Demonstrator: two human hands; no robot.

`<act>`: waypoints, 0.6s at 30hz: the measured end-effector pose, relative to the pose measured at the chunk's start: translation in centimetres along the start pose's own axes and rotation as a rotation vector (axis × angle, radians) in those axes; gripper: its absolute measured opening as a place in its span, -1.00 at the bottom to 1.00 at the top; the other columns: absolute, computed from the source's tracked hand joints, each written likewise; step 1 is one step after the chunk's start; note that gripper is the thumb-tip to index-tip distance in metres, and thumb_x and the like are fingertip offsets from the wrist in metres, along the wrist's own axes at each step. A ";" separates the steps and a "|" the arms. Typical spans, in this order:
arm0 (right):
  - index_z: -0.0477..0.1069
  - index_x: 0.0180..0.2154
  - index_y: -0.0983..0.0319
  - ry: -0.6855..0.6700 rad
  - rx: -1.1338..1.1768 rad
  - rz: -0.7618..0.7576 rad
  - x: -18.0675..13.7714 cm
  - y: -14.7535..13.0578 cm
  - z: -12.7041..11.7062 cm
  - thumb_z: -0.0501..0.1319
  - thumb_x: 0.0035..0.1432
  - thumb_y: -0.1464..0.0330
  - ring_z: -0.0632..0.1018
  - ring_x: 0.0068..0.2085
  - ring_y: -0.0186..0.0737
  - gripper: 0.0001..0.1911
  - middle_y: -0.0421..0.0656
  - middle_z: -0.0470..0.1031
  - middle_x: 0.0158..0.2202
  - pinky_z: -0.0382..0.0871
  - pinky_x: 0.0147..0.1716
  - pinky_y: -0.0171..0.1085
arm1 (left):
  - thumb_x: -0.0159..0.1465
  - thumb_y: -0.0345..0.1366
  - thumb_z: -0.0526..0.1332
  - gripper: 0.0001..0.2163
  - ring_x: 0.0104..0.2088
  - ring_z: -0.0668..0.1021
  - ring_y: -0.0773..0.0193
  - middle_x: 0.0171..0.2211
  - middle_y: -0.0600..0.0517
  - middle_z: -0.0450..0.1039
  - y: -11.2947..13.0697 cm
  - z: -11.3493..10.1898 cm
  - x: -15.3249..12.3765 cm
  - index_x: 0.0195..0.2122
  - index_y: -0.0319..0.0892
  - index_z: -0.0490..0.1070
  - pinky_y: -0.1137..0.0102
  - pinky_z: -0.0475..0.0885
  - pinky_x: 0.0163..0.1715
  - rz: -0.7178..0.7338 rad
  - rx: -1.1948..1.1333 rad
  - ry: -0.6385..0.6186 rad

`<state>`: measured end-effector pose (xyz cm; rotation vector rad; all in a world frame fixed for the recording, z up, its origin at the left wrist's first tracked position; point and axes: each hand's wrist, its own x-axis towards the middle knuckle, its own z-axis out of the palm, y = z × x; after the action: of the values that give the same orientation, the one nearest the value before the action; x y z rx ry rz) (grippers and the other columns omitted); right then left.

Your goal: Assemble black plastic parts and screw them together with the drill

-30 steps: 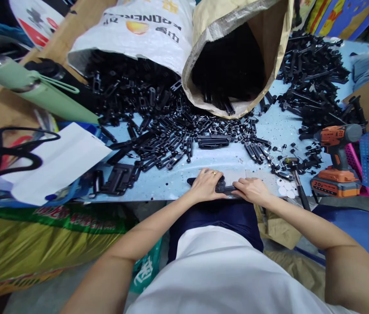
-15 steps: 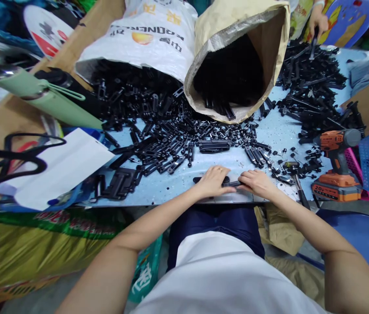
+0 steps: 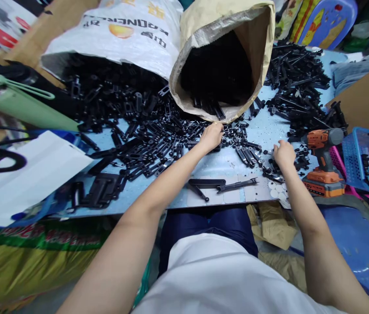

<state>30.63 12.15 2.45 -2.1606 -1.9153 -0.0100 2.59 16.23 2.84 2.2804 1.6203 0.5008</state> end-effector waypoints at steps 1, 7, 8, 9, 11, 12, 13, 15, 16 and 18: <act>0.38 -0.33 0.29 -0.020 0.027 0.032 1.0 0.6 -0.1 0.02 0.19 0.32 0.43 -0.26 -0.08 -0.78 0.08 0.43 -0.38 0.28 -0.29 -0.13 | 0.21 -0.42 0.08 -0.81 -0.13 0.46 0.14 -0.19 -0.13 0.43 -0.5 -0.7 -1.6 -0.18 -0.30 0.40 0.28 0.35 -0.10 0.028 -0.037 0.045; 0.37 -0.44 0.23 -0.085 0.324 -0.126 -1.2 -2.6 -0.7 0.11 0.06 0.33 0.48 -0.37 -0.18 -0.87 -0.05 0.47 -0.42 0.38 -0.26 -0.13 | 0.26 -0.33 0.02 -0.82 -0.29 0.48 0.24 -0.35 -0.01 0.43 -3.9 -3.2 -14.6 -0.29 -0.17 0.42 0.33 0.41 -0.23 0.052 -0.126 0.144; 0.38 -0.41 0.23 -0.108 0.370 -0.179 -2.5 -4.0 -0.7 0.12 0.06 0.31 0.49 -0.38 -0.22 -0.86 -0.08 0.48 -0.40 0.41 -0.29 -0.18 | 0.26 -0.33 0.02 -0.82 -0.30 0.48 0.24 -0.36 -0.01 0.43 -4.3 -3.1 -16.3 -0.30 -0.17 0.42 0.34 0.41 -0.25 0.036 -0.125 0.139; 0.40 -0.38 0.22 -0.139 0.415 -0.235 -4.0 -5.4 -0.6 0.12 0.05 0.28 0.49 -0.39 -0.25 -0.85 -0.11 0.49 -0.39 0.43 -0.32 -0.23 | 0.27 -0.33 0.02 -0.82 -0.31 0.48 0.23 -0.36 -0.02 0.43 -4.5 -2.9 -17.6 -0.30 -0.17 0.42 0.34 0.41 -0.26 0.020 -0.118 0.132; 0.41 -0.37 0.21 -0.209 0.520 -0.346 -6.6 -8.0 -0.2 0.14 0.04 0.26 0.50 -0.41 -0.30 -0.83 -0.16 0.50 -0.39 0.45 -0.39 -0.30 | 0.27 -0.36 0.00 -0.81 -0.30 0.48 0.22 -0.35 -0.04 0.43 -4.5 -2.4 -18.9 -0.29 -0.19 0.41 0.34 0.42 -0.26 -0.001 -0.090 0.120; 0.41 -0.37 0.21 -0.239 0.575 -0.394 -7.7 -9.0 0.1 0.14 0.03 0.27 0.50 -0.42 -0.31 -0.83 -0.16 0.50 -0.40 0.45 -0.41 -0.32 | 0.27 -0.37 -0.01 -0.80 -0.31 0.48 0.22 -0.35 -0.05 0.42 -4.4 -2.1 -19.1 -0.28 -0.20 0.41 0.33 0.42 -0.27 -0.003 -0.068 0.113; 0.41 -0.38 0.22 -0.266 0.626 -0.437 -8.5 -9.8 0.4 0.13 0.03 0.29 0.51 -0.43 -0.32 -0.84 -0.17 0.50 -0.41 0.45 -0.43 -0.33 | 0.27 -0.39 -0.01 -0.80 -0.31 0.48 0.21 -0.35 -0.06 0.41 -4.2 -2.0 -19.1 -0.27 -0.21 0.41 0.33 0.42 -0.26 0.002 -0.044 0.102; 0.41 -0.39 0.22 -0.301 0.683 -0.506 -9.5 -10.6 0.9 0.11 0.04 0.33 0.51 -0.44 -0.32 -0.86 -0.17 0.49 -0.43 0.46 -0.42 -0.33 | 0.27 -0.41 -0.02 -0.80 -0.30 0.47 0.21 -0.34 -0.07 0.40 -3.8 -1.9 -18.7 -0.27 -0.20 0.41 0.33 0.42 -0.25 0.036 -0.002 0.063; 0.40 -0.40 0.22 -0.306 0.672 -0.534 -9.8 -10.8 1.0 0.09 0.04 0.35 0.51 -0.43 -0.32 -0.87 -0.17 0.49 -0.43 0.46 -0.41 -0.33 | 0.27 -0.43 -0.02 -0.79 -0.30 0.47 0.21 -0.34 -0.07 0.39 -3.5 -1.9 -18.5 -0.28 -0.19 0.41 0.33 0.41 -0.24 0.055 0.016 0.043; 0.39 -0.39 0.21 -0.297 0.596 -0.600 -10.0 -10.8 0.8 0.07 0.05 0.40 0.51 -0.39 -0.30 -0.87 -0.15 0.49 -0.41 0.46 -0.36 -0.31 | 0.26 -0.46 -0.04 -0.77 -0.29 0.46 0.20 -0.34 -0.07 0.38 -3.2 -1.9 -18.2 -0.30 -0.19 0.41 0.33 0.41 -0.23 0.064 0.047 0.034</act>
<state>18.59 3.64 1.89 -1.2147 -2.2735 0.7042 -6.47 0.06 1.16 2.3772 1.5948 0.5247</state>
